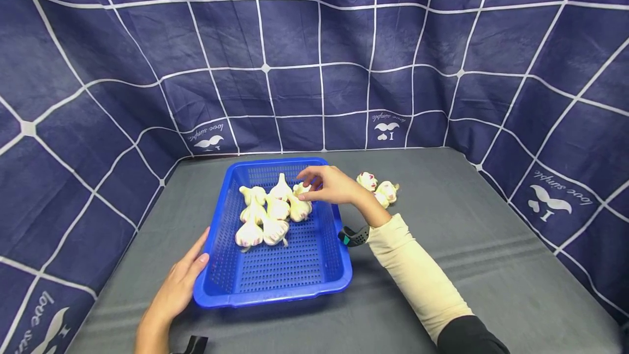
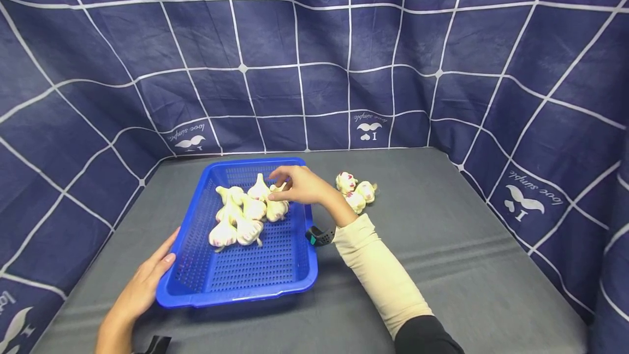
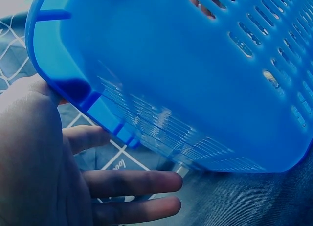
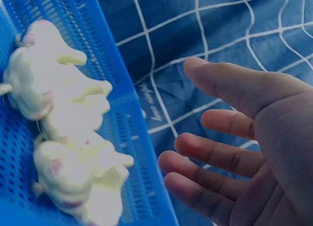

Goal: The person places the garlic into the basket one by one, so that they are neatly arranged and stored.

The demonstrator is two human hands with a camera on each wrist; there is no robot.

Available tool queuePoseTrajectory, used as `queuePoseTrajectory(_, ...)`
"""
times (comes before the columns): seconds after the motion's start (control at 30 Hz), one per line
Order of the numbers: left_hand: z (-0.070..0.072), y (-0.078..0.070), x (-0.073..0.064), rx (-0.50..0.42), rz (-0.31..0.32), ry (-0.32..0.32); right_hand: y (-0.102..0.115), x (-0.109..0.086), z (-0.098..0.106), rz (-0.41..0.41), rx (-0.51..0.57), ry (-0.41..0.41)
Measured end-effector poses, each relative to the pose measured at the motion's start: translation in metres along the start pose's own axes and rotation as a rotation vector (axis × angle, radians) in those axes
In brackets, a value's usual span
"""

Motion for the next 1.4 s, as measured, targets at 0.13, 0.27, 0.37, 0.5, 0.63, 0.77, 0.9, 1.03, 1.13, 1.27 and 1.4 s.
queuePoseTrajectory(0.13, 0.000, 0.000, 0.000, 0.011, -0.002, -0.015, -0.007, -0.012, 0.010, -0.007, 0.027, -0.062)
queuePoseTrajectory(0.27, -0.001, 0.000, 0.000, 0.015, -0.024, -0.031, -0.014, -0.026, 0.020, -0.029, 0.042, -0.112)
queuePoseTrajectory(0.37, 0.000, 0.000, 0.000, 0.025, -0.038, -0.049, -0.022, -0.036, 0.029, -0.053, 0.037, -0.139)
queuePoseTrajectory(0.5, 0.000, -0.001, 0.001, 0.045, -0.049, -0.070, -0.035, -0.048, 0.038, -0.092, 0.028, -0.177)
queuePoseTrajectory(0.63, 0.001, -0.001, 0.002, 0.069, -0.047, -0.084, -0.049, -0.059, 0.044, -0.128, -0.008, -0.197)
queuePoseTrajectory(0.77, 0.002, -0.001, 0.003, 0.082, -0.047, -0.103, -0.064, -0.068, 0.048, -0.162, -0.074, -0.203)
queuePoseTrajectory(0.9, 0.002, 0.000, 0.003, 0.086, -0.044, -0.111, -0.076, -0.075, 0.050, -0.168, -0.165, -0.214)
queuePoseTrajectory(1.03, 0.001, 0.000, 0.003, 0.086, -0.044, -0.117, -0.086, -0.082, 0.051, -0.163, -0.264, -0.214)
queuePoseTrajectory(1.13, 0.000, -0.001, 0.003, 0.083, -0.045, -0.122, -0.093, -0.086, 0.051, -0.185, -0.285, -0.215)
queuePoseTrajectory(1.27, 0.000, 0.000, 0.003, 0.077, -0.039, -0.121, -0.103, -0.091, 0.050, -0.195, -0.287, -0.225)
queuePoseTrajectory(1.4, 0.000, -0.002, 0.003, 0.078, -0.029, -0.118, -0.112, -0.092, 0.047, -0.167, -0.320, -0.250)
Point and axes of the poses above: each hand's wrist, its own x-axis towards the middle knuckle, its own z-axis out of the back of the hand, y = z × x, the point moved 1 cm from there along x, towards the middle knuckle, and after that the axes turned 1 degree about -y, right-handed, at the moved point
